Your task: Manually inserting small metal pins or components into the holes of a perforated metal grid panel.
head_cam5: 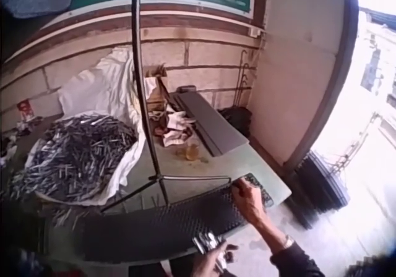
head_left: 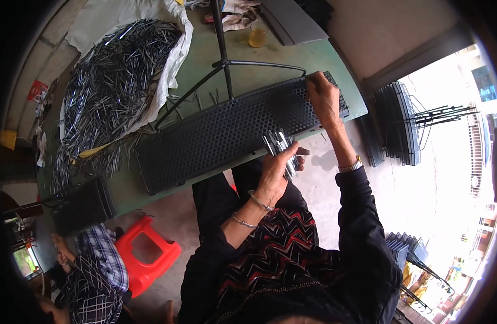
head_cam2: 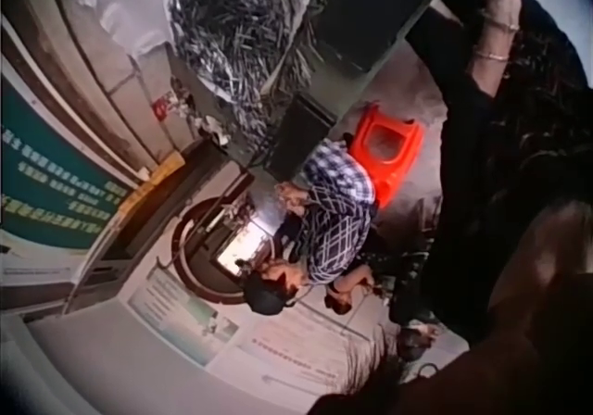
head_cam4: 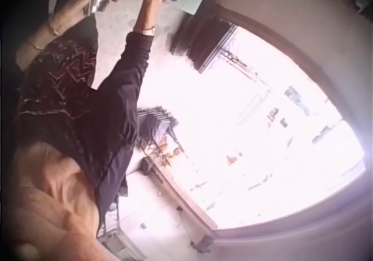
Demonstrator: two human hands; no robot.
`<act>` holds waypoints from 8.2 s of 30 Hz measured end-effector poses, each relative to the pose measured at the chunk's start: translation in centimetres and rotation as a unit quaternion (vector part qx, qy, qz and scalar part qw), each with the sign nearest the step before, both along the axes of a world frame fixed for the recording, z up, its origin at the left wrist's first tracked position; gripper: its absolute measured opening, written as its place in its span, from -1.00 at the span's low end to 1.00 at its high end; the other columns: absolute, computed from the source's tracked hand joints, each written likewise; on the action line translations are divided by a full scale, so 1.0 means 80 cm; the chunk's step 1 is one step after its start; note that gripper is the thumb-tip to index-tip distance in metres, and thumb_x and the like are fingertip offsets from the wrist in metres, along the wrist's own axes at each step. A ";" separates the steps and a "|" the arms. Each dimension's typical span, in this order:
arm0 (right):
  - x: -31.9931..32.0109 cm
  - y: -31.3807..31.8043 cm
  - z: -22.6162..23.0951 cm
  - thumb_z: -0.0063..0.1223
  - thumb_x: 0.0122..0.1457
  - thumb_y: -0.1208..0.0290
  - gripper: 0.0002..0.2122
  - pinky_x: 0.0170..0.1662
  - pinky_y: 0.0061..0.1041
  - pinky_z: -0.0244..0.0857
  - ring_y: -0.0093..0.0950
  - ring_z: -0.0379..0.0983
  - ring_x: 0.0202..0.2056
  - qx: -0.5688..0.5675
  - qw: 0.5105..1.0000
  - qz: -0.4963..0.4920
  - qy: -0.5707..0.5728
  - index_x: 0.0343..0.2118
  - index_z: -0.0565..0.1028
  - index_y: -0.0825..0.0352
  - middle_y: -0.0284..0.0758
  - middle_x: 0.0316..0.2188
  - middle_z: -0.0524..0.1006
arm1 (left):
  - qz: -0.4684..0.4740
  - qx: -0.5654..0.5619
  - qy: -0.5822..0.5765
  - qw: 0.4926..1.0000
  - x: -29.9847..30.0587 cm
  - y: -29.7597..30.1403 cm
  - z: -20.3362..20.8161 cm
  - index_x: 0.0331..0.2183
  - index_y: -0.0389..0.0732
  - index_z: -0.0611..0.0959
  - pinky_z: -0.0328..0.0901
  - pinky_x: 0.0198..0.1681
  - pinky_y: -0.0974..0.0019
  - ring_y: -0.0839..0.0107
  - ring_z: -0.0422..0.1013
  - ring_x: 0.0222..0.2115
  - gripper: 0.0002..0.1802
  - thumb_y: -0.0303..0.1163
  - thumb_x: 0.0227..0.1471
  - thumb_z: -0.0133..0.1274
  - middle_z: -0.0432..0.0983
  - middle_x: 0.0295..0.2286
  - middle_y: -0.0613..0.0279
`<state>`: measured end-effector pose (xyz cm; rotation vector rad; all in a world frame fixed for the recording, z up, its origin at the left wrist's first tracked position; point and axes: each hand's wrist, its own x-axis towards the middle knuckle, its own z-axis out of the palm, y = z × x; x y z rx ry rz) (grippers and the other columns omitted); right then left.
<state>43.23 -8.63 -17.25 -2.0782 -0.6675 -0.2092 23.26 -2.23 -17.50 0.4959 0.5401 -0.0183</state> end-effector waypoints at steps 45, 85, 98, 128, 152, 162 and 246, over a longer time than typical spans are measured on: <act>0.011 0.027 -0.001 0.08 0.04 0.33 -0.87 -0.28 -0.22 0.30 -0.16 0.45 -0.35 -0.142 0.977 -0.083 -0.136 -0.36 0.51 0.21 -0.18 -0.32 0.43 | 0.025 0.027 0.016 0.999 0.000 0.005 0.006 -0.33 -0.29 0.56 0.38 -0.39 0.33 0.35 0.53 -0.43 -0.81 -0.40 0.00 0.12 0.57 -0.45 0.11; -0.099 -0.050 0.066 0.05 0.09 0.45 -0.87 -0.38 -0.62 0.25 -0.65 0.35 -0.46 -0.048 0.914 0.194 0.353 -0.41 0.47 0.42 -0.41 -0.54 0.45 | -0.006 0.115 0.000 0.993 0.005 0.011 0.016 -0.27 -0.30 0.60 0.37 -0.51 0.41 0.39 0.54 -0.46 -0.77 -0.40 0.01 0.09 0.60 -0.40 0.16; -0.098 -0.054 0.073 0.06 0.10 0.44 -0.84 -0.34 -0.59 0.32 -0.59 0.42 -0.42 -0.079 0.910 0.208 0.350 -0.34 0.47 0.44 -0.34 -0.49 0.50 | -0.001 0.142 -0.005 0.990 0.004 0.009 0.017 -0.33 -0.32 0.63 0.37 -0.57 0.40 0.40 0.54 -0.49 -0.81 -0.41 0.00 0.09 0.60 -0.44 0.18; -0.169 -0.057 0.034 0.14 0.00 0.60 -0.79 -0.18 -0.50 0.34 -0.40 0.46 -0.21 0.034 0.993 0.109 0.040 -0.26 0.46 0.40 -0.25 -0.29 0.49 | -0.008 0.055 -0.003 0.998 0.008 0.040 0.004 -0.31 -0.34 0.59 0.41 -0.42 0.35 0.37 0.50 -0.47 -0.82 -0.45 0.01 0.10 0.55 -0.44 0.15; -0.129 -0.054 0.053 0.06 0.15 0.38 -0.83 -0.32 -0.62 0.28 -0.63 0.38 -0.44 0.032 0.908 0.136 0.394 -0.40 0.47 0.41 -0.42 -0.52 0.46 | -0.043 0.206 -0.006 0.978 -0.006 0.029 0.018 -0.32 -0.33 0.63 0.33 -0.56 0.45 0.42 0.54 -0.50 -0.78 -0.39 -0.03 0.11 0.60 -0.45 0.18; -0.124 -0.058 0.053 0.05 0.13 0.42 -0.84 -0.34 -0.63 0.32 -0.62 0.44 -0.44 0.038 0.894 0.158 0.417 -0.35 0.48 0.45 -0.35 -0.48 0.52 | -0.071 0.219 -0.016 0.973 -0.006 0.032 0.016 -0.31 -0.32 0.62 0.30 -0.56 0.47 0.41 0.55 -0.48 -0.77 -0.41 -0.05 0.12 0.60 -0.46 0.16; -0.101 -0.057 0.072 0.10 0.10 0.42 -0.80 -0.33 -0.54 0.29 -0.54 0.43 -0.41 -0.124 0.929 0.222 0.270 -0.26 0.53 0.43 -0.30 -0.45 0.48 | -0.003 0.055 -0.010 0.998 0.001 0.003 0.005 -0.35 -0.17 0.57 0.18 -0.60 0.52 0.57 0.38 -0.60 -0.82 -0.31 0.01 0.15 0.50 -0.57 0.32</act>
